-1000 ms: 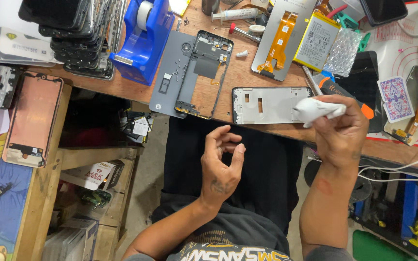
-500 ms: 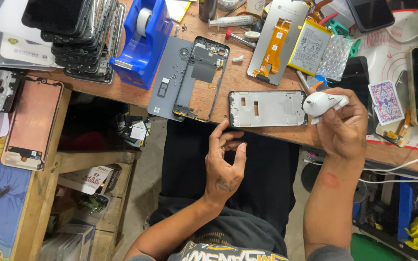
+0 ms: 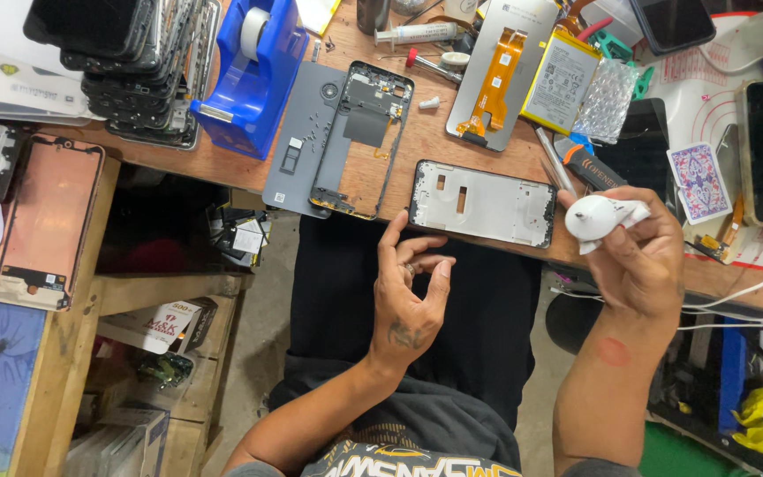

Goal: The person disassembles a smartphone, removes the battery and internal components, then applies adhesive to the phone's metal frame using a syringe. The work is performed on a cluttered bench with multiple phone parts and tools.

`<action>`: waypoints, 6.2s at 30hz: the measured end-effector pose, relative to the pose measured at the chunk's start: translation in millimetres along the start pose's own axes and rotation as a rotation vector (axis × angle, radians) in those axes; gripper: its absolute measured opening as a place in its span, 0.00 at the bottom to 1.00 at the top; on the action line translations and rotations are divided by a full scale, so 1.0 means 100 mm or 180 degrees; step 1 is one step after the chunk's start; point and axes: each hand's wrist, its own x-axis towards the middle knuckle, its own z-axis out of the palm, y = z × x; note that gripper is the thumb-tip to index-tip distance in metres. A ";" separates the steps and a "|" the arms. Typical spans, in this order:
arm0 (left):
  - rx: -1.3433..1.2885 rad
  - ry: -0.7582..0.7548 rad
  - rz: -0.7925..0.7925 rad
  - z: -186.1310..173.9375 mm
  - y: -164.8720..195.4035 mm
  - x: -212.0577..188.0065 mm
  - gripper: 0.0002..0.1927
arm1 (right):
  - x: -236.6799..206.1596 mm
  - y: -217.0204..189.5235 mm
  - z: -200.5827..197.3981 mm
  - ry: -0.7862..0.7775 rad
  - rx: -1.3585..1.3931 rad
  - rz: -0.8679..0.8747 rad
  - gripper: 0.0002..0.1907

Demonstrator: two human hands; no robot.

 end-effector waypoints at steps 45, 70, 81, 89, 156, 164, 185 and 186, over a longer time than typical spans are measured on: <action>-0.0288 -0.0623 -0.0637 -0.09 0.15 0.03 0.35 | -0.27 -0.05 0.24 -0.0443 0.0174 0.0787 0.20; -0.1035 -0.0694 -0.0588 -0.29 -0.03 0.11 0.26 | -0.77 0.34 0.48 0.0190 0.0598 0.0553 0.21; -0.1317 -0.0971 -0.0679 -0.33 -0.12 0.13 0.28 | -0.86 0.47 0.61 0.0323 0.0603 0.0579 0.21; -0.1794 -0.0715 -0.0490 -0.36 -0.17 0.09 0.26 | -0.80 0.32 0.69 0.0367 -0.0034 0.0134 0.19; -0.0337 -0.0673 -0.0144 -0.32 -0.06 0.16 0.46 | 0.10 0.31 1.35 -0.0422 -0.3816 -0.1062 0.25; -0.0363 -0.0642 -0.0140 -0.32 -0.08 0.16 0.46 | 0.04 0.33 1.37 -0.0423 -0.3904 -0.1193 0.23; -0.0314 -0.0785 -0.0126 -0.37 -0.10 0.15 0.52 | 0.05 0.33 1.40 -0.0430 -0.3966 -0.1387 0.23; -0.0289 -0.0789 -0.0130 -0.37 -0.10 0.15 0.53 | 0.05 0.32 1.39 -0.0433 -0.3933 -0.1388 0.23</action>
